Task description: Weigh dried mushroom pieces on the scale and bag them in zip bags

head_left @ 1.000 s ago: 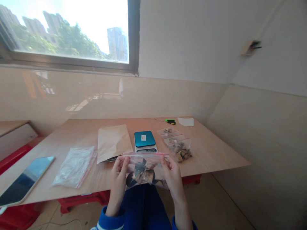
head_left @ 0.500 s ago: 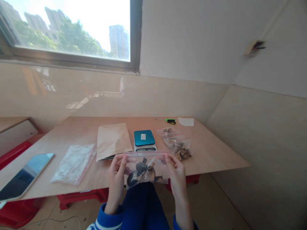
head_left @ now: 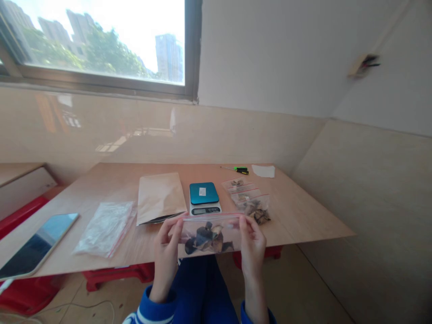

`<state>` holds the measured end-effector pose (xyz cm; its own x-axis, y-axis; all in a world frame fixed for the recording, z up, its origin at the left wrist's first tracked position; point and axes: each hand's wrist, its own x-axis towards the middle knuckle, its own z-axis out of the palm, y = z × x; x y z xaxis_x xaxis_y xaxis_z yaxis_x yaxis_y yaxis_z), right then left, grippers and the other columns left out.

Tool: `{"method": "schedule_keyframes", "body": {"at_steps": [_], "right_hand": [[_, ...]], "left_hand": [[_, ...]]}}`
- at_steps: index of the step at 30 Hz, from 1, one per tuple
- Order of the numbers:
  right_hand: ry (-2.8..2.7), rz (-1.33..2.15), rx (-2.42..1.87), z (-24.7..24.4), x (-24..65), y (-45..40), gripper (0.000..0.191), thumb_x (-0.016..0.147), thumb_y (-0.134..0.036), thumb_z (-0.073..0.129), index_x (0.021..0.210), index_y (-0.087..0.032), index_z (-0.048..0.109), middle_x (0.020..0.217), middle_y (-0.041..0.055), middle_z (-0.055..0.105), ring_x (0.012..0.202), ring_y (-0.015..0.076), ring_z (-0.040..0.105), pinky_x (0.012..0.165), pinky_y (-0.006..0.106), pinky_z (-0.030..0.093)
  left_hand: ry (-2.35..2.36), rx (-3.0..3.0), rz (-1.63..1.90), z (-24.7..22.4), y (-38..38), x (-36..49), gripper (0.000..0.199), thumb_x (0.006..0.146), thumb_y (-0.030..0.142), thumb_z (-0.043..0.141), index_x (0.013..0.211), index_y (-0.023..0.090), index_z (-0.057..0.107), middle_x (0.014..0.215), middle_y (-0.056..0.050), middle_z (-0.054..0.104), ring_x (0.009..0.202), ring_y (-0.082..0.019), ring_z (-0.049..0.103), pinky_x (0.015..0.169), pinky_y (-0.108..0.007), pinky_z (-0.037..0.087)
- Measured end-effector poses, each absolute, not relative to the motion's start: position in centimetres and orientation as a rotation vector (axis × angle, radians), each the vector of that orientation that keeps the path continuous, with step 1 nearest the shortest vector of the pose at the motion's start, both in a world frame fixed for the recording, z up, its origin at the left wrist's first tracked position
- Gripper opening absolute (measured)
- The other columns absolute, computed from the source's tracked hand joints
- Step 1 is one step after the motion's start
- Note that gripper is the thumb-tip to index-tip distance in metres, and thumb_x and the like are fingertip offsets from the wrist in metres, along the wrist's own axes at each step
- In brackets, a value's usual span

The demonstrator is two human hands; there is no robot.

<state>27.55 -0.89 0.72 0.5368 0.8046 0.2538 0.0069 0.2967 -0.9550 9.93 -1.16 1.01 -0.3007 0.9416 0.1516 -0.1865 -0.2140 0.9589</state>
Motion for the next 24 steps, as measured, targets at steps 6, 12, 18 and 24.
{"method": "schedule_keyframes", "body": {"at_steps": [6,12,18,24], "right_hand": [[-0.789,0.565,-1.113,1.2,26.9,-1.1,0.031,0.082,-0.047,0.062,0.078,-0.017,0.063,0.062,0.0001,0.067,0.060,0.0146,0.060,0.064,0.027,0.047],[-0.806,0.554,-1.110,1.1,26.6,-1.2,0.028,0.082,-0.045,0.063,0.081,-0.017,0.064,0.064,-0.0005,0.066,0.061,0.0136,0.060,0.065,0.026,0.046],[-0.767,0.525,-1.095,1.4,26.2,-1.5,0.026,0.082,-0.044,0.064,0.081,-0.018,0.064,0.064,-0.0021,0.065,0.063,0.0128,0.060,0.069,0.025,0.046],[-0.827,0.664,-1.075,1.5,26.1,-1.3,0.030,0.085,-0.047,0.060,0.077,-0.018,0.063,0.065,-0.0007,0.065,0.064,0.0136,0.059,0.069,0.026,0.046]], "left_hand": [[1.172,1.086,1.781,0.5,-1.3,10.5,0.023,0.083,0.041,0.062,0.088,0.020,0.068,0.092,-0.002,0.071,0.087,-0.016,0.065,0.074,-0.023,0.054],[1.256,1.130,1.835,0.6,-1.6,10.4,0.022,0.084,0.041,0.062,0.086,0.019,0.065,0.075,0.000,0.068,0.069,-0.012,0.063,0.065,-0.021,0.052],[1.337,1.123,1.936,1.0,-2.0,11.1,0.023,0.083,0.042,0.061,0.082,0.019,0.061,0.064,0.003,0.061,0.059,-0.011,0.059,0.058,-0.020,0.049],[1.299,0.991,1.827,0.5,-1.6,11.3,0.032,0.087,0.051,0.052,0.084,0.020,0.055,0.069,0.002,0.059,0.063,-0.011,0.058,0.060,-0.021,0.050]]}}
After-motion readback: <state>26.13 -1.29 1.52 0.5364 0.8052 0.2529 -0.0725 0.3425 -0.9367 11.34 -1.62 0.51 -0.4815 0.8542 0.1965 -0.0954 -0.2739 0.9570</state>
